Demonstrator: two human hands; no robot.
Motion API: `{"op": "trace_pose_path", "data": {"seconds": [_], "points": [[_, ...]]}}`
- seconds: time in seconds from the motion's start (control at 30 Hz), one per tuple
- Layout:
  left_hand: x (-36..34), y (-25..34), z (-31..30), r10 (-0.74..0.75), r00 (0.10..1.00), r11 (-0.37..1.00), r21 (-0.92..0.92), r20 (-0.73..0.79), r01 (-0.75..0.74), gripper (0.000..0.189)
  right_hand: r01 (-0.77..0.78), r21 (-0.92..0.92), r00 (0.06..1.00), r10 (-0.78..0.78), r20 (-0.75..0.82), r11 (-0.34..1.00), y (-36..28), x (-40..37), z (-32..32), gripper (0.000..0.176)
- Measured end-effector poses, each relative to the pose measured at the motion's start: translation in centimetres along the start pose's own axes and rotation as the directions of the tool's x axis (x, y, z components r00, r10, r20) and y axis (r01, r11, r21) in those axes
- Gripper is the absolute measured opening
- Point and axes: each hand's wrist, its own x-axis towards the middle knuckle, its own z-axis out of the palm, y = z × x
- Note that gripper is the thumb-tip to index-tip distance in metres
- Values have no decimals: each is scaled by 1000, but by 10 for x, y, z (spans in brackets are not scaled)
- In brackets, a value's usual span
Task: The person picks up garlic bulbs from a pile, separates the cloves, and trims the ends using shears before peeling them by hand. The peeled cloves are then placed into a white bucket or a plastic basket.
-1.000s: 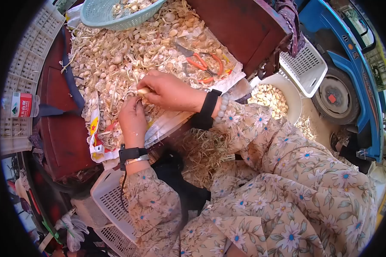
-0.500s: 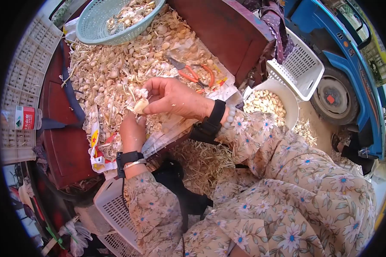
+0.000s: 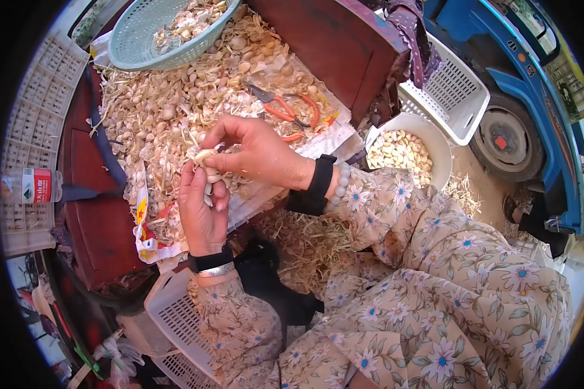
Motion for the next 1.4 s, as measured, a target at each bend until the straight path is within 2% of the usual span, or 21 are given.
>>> {"op": "trace_pose_path", "data": {"seconds": [0.1, 0.2, 0.3, 0.4, 0.5, 0.57, 0.6, 0.7, 0.83, 0.93, 0.97, 1.0, 1.03, 1.07, 1.1, 1.17, 1.27, 1.4], "points": [[0, -6, -3, 27, 997, 999, -42, 75, -24, 23, 28, -48, 1000, -28, 5, 998, -2, -1, -3, 11], [0, -7, 2, 50, 998, 998, -43, 49, -48, 23, 93, 6, 995, -93, -39, 996, 2, -3, -1, 8], [-4, -6, 6, 90, 993, 995, -56, 74, -86, 21, 88, 1, 994, -88, -61, 996, -15, -13, 0, 6], [-21, -8, 16, 101, 994, 994, 34, 31, -102, 20, 173, -138, 984, -177, -15, 975, -25, -31, -5, 6], [-51, -5, 35, 58, 990, 998, 8, 126, -59, 22, 201, -170, 975, -214, -61, 965, -56, -66, -18, 6], [-70, 0, 41, -15, 980, 1000, 14, 200, 13, 26, 250, -367, 940, -315, -128, 896, -88, -92, -40, 6], [-79, 1, 42, -25, 974, 1000, 6, 227, 24, 26, 232, -439, 940, -316, -128, 868, -100, -104, -56, 7], [-106, 9, 45, -53, 941, 999, 10, 334, 52, 30, 28, -634, 957, -204, -206, 773, -120, -144, -109, 8], [-137, 23, 61, -92, 903, 996, 51, 419, 78, 31, -117, -850, 966, -139, -216, 513, -122, -183, -169, 12], [-158, 28, 75, -132, 883, 990, 13, 450, 141, 29, -138, -779, 959, -114, -259, 611, -134, -198, -167, 12], [-163, 25, 78, -165, 888, 984, 7, 429, 180, 26, -208, -610, 930, -39, -366, 764, -138, -197, -163, 12], [-167, 19, 81, -196, 886, 976, -6, 421, 219, 24, -163, -405, 937, 12, -350, 900, -146, -200, -155, 11], [-170, 12, 85, -229, 882, 966, -15, 413, 258, 22, -159, -374, 951, 41, -305, 914, -160, -205, -138, 12], [-174, 2, 93, -254, 880, 957, -27, 401, 288, 13, -159, -146, 971, 129, -200, 976, -168, -209, -124, 13], [-179, -5, 100, -280, 871, 947, -33, 404, 320, 10, -144, -34, 983, 139, -119, 989, -173, -214, -111, 13], [-189, -12, 119, -274, 862, 953, -3, 427, 304, 12, -151, -2, 986, 150, -76, 989, -173, -221, -92, 11], [-199, -17, 127, -258, 823, 966, 163, 506, 202, 18, -118, 87, 993, 120, -14, 989, -170, -235, -79, 11], [-204, -21, 146, -109, 890, 991, 121, 443, 61, 20, -180, -50, 983, 182, 36, 982, -201, -243, -68, 9]]}}
